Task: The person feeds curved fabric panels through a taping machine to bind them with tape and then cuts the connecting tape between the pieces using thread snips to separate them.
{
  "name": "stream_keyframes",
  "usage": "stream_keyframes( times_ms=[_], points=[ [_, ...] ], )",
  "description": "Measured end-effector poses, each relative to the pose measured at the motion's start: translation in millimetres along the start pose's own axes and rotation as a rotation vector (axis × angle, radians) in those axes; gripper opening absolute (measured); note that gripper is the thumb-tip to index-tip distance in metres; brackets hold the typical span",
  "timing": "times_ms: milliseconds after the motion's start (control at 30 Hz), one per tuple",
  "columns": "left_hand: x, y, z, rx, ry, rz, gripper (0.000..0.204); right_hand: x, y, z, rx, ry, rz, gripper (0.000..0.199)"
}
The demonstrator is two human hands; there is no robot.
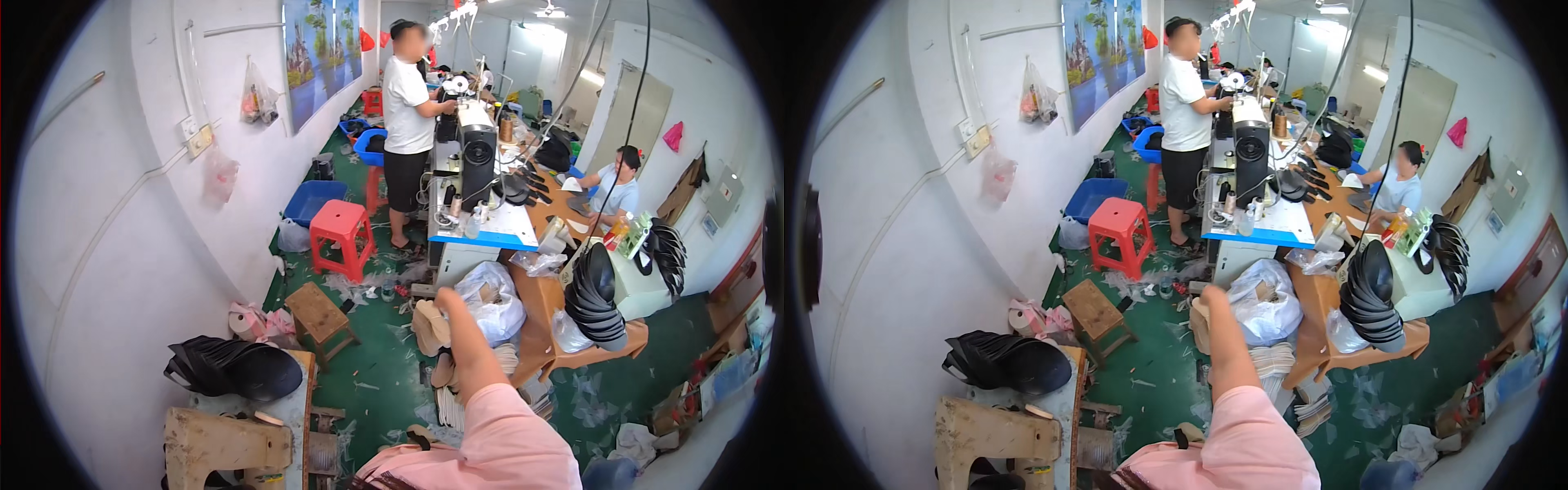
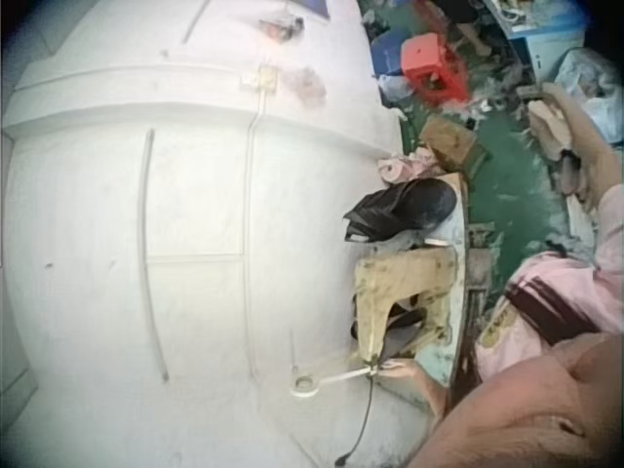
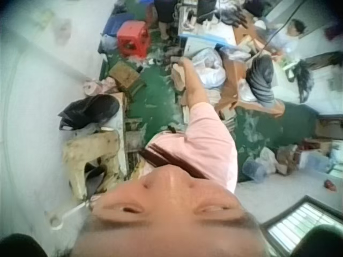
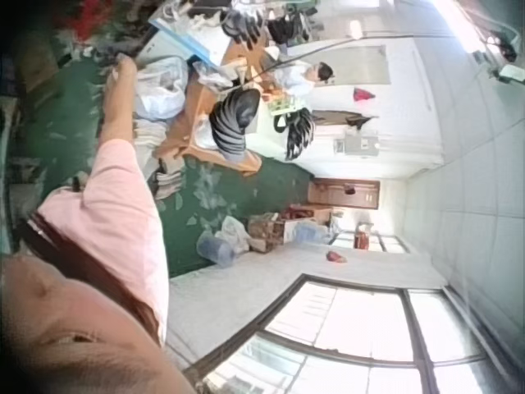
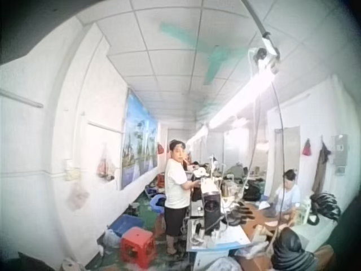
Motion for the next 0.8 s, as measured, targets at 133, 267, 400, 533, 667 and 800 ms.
stream_keyframes(
  times_ms=[133, 267, 400, 533, 667, 800],
  points=[
    [-7.6, -15.1, -5.8, -0.028, 0.086, 0.043, 0.066, -113.2, 57.8, -64.3, -0.276, -0.164, -0.054, 0.027],
    [-24.3, -24.7, -8.1, 0.155, 0.227, 0.391, 0.049, -189.5, 66.9, -103.6, -0.403, -0.380, -0.067, 0.033],
    [35.1, -24.9, -14.9, 0.383, 0.508, 0.689, 0.025, -177.6, 41.3, -74.6, -0.543, -0.211, 0.170, 0.032],
    [38.3, -15.3, -5.9, 0.075, 0.268, 0.739, 0.030, -196.8, -110.2, -2.2, 0.117, -0.242, -0.023, 0.074],
    [42.2, -6.6, -1.1, 0.140, 0.404, 0.243, 0.040, -277.1, -229.6, 33.5, 0.197, -0.336, -0.073, 0.047],
    [-36.7, -23.0, -5.3, 0.191, 0.182, 0.143, 0.043, -345.4, -178.4, -9.7, -0.141, -0.350, -0.312, 0.026]
  ],
)
Point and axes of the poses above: each hand's wrist, its own z-axis towards the middle knuckle, its own y-axis out of the palm, x = y × z, the point moved 6 cm from there along z, towards the middle knuckle, and after that the axes turned 3 degrees about -y, right-handed, at the moved point
